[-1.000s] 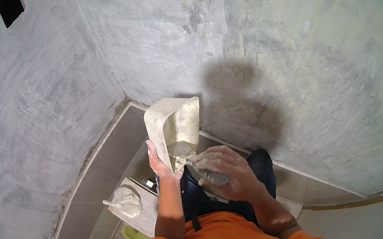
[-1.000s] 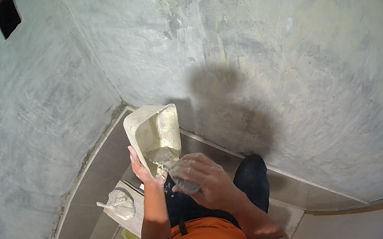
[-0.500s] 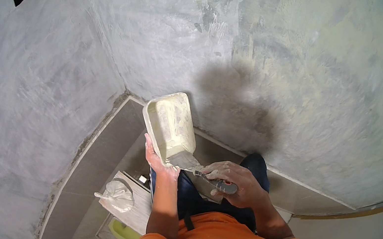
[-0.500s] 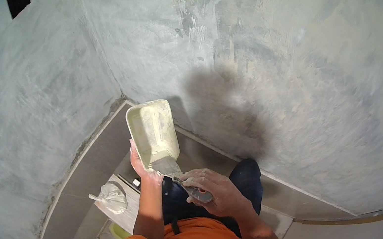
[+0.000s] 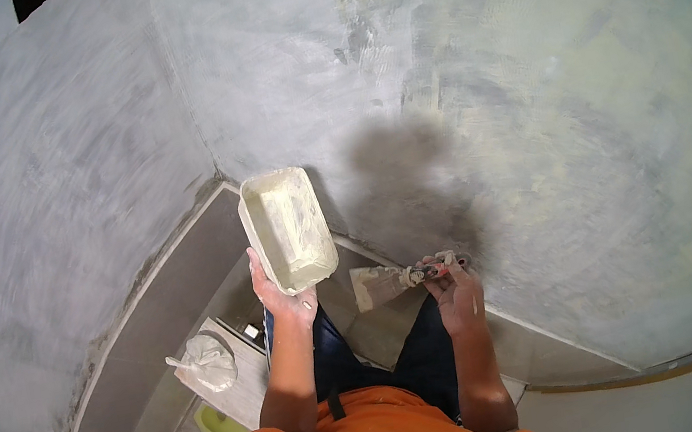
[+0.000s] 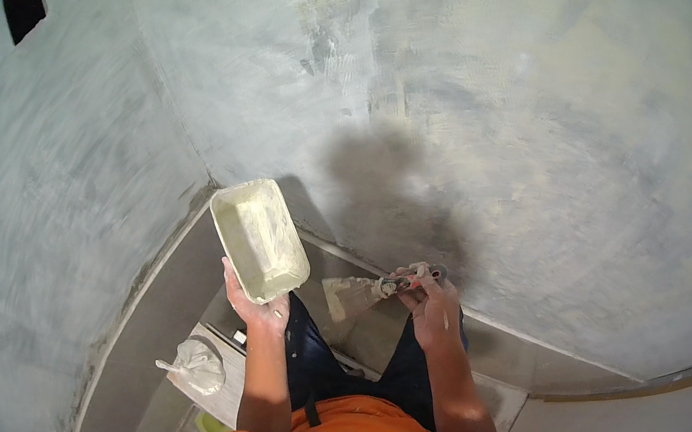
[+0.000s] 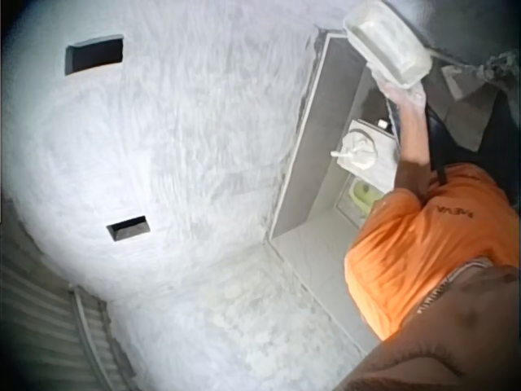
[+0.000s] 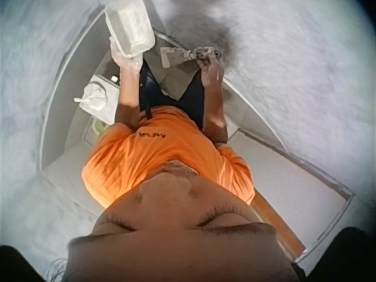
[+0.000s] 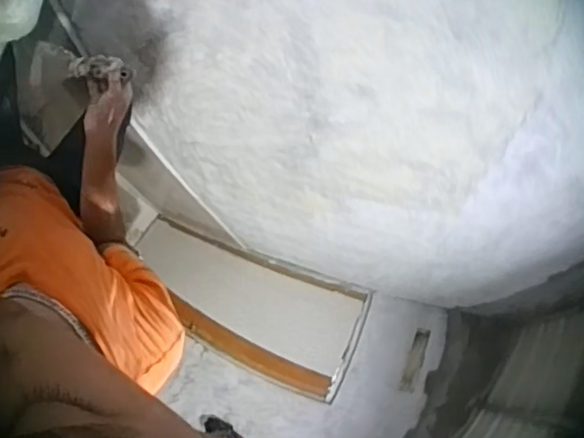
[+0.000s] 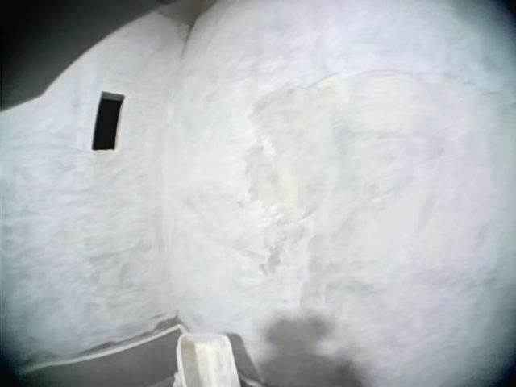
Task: The person applies plaster to a wall using a putty knife while holding a container of plaster.
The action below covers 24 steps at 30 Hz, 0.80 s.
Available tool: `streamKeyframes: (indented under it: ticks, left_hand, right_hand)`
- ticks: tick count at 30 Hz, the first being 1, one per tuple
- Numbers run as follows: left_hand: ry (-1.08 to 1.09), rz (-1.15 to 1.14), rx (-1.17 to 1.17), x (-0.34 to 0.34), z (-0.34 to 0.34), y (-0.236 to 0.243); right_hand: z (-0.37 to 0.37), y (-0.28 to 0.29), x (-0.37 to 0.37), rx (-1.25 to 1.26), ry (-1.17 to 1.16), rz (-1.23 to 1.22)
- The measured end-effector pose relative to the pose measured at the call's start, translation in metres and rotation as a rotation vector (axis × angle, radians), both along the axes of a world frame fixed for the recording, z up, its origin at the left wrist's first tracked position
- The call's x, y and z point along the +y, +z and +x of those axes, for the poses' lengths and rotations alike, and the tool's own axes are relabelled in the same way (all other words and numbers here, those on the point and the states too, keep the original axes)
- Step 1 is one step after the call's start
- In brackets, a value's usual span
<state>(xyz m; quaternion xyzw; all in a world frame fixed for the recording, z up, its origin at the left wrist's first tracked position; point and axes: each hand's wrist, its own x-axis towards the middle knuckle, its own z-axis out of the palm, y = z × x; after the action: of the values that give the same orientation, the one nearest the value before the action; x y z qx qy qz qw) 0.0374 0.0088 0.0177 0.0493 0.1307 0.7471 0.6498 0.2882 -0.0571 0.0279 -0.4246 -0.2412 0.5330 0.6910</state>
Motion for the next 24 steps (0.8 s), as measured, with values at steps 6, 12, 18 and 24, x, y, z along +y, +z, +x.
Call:
streamKeyframes:
  ticks: [6, 12, 18, 24]
  left_hand:
    - [-0.083, -0.065, 0.050, -0.003, 0.005, -0.011]
    - [-0.123, -0.001, 0.030, -0.006, 0.013, -0.009]
    - [-0.117, -0.027, 0.091, -0.005, 0.017, 0.014]
    - [-0.142, 0.004, 0.041, -0.006, 0.021, 0.048]
  right_hand:
    - [0.005, -0.023, 0.008, 0.475, -0.124, -0.202]
    - [-0.007, -0.012, 0.004, 0.586, 0.003, -0.111]
    - [-0.022, -0.028, -0.019, 0.487, 0.374, -0.328]
    - [-0.032, 0.009, -0.026, 0.265, 0.795, -0.055]
